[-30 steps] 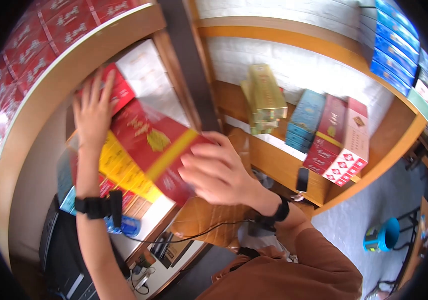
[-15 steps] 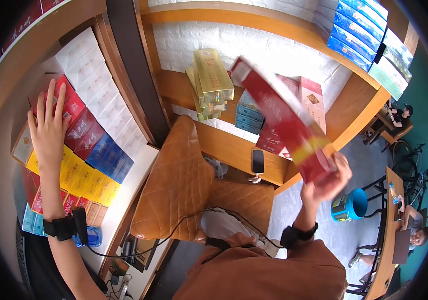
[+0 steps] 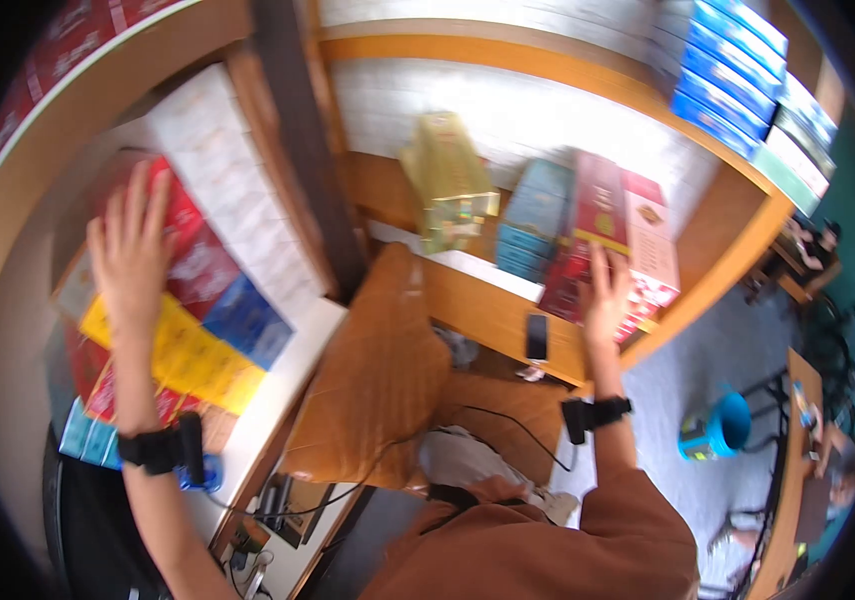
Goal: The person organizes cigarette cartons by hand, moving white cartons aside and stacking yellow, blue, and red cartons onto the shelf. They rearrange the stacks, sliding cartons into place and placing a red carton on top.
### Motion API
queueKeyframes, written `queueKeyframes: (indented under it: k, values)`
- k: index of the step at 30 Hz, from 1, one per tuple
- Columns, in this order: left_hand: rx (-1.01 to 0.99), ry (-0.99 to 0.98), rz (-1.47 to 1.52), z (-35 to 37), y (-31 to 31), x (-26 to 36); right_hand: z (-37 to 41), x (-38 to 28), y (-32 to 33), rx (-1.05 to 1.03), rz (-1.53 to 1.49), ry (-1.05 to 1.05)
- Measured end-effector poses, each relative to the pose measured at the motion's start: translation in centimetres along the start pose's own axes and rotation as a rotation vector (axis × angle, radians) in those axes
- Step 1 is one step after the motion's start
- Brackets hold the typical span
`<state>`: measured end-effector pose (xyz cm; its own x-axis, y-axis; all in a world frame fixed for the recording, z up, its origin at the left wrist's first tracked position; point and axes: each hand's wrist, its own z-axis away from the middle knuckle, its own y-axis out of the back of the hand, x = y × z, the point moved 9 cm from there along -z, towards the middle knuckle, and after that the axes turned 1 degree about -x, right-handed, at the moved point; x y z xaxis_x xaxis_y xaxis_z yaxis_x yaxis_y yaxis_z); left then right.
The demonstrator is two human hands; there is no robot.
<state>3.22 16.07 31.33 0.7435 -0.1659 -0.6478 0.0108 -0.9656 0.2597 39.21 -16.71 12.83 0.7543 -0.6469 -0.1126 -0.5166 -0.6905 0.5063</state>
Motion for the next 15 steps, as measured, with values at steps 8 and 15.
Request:
queueKeyframes:
  k: [8,15]
  values:
    - [-0.006,0.076,0.307,-0.2,1.1,-1.1,-0.7,-0.7,-2.0,-0.046,0.274,-0.055]
    - [0.162,0.449,0.336,2.5,4.6,-7.7,-0.5,-0.8,-1.6,0.003,0.296,-0.05]
